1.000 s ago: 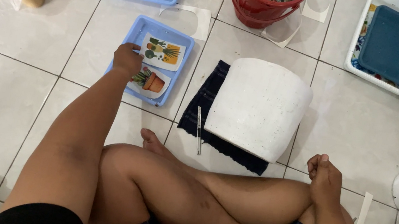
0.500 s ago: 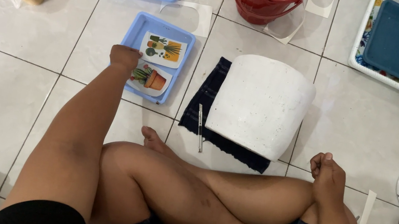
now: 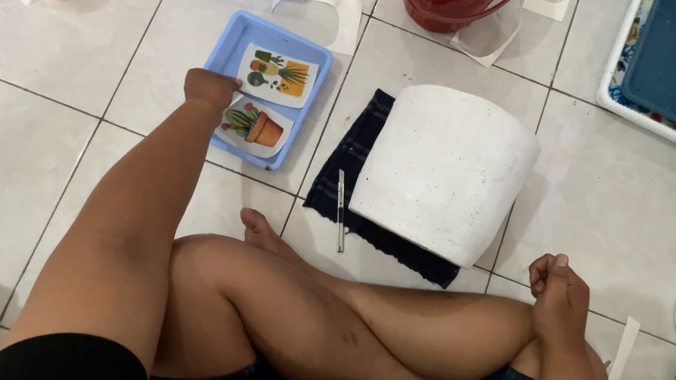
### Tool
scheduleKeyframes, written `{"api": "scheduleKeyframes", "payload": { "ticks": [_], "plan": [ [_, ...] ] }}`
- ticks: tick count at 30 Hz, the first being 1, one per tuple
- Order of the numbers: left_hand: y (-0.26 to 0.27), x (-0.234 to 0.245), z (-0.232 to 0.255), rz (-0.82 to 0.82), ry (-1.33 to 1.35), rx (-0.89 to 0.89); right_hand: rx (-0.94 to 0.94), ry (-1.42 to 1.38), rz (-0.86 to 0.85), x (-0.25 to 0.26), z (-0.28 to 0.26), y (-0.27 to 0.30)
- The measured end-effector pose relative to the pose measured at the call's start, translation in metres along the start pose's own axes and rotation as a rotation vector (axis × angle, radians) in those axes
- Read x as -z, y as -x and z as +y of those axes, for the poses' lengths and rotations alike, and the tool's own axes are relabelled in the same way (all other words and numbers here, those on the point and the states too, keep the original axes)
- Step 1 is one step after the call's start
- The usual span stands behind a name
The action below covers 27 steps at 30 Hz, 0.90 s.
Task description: Cutting out printed cactus decals from a sheet using scissors and organizing them in a tray.
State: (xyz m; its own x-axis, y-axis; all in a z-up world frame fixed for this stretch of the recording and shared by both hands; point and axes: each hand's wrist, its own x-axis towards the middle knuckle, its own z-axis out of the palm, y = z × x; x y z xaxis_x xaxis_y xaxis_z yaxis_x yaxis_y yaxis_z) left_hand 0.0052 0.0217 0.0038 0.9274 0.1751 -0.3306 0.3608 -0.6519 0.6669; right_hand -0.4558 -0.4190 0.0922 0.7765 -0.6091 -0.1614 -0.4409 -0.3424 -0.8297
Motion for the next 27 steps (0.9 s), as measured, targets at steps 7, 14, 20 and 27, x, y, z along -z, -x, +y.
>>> {"api": "scheduleKeyframes", "payload": {
  "ticks": [7, 14, 20, 27],
  "plan": [
    [0.009, 0.004, 0.015, 0.009, 0.072, 0.127, -0.001, -0.012, 0.009, -0.001, -0.013, 0.004],
    [0.01, 0.008, 0.03, 0.027, 0.147, 0.31, -0.017, -0.006, 0.004, 0.0, -0.01, 0.002],
    [0.008, 0.008, 0.038, 0.036, 0.207, 0.463, -0.115, 0.013, 0.011, -0.003, -0.015, 0.0],
    [-0.002, 0.001, 0.033, 0.037, 0.163, 0.459, -0.187, 0.037, 0.023, -0.005, -0.01, -0.006]
  ]
}}
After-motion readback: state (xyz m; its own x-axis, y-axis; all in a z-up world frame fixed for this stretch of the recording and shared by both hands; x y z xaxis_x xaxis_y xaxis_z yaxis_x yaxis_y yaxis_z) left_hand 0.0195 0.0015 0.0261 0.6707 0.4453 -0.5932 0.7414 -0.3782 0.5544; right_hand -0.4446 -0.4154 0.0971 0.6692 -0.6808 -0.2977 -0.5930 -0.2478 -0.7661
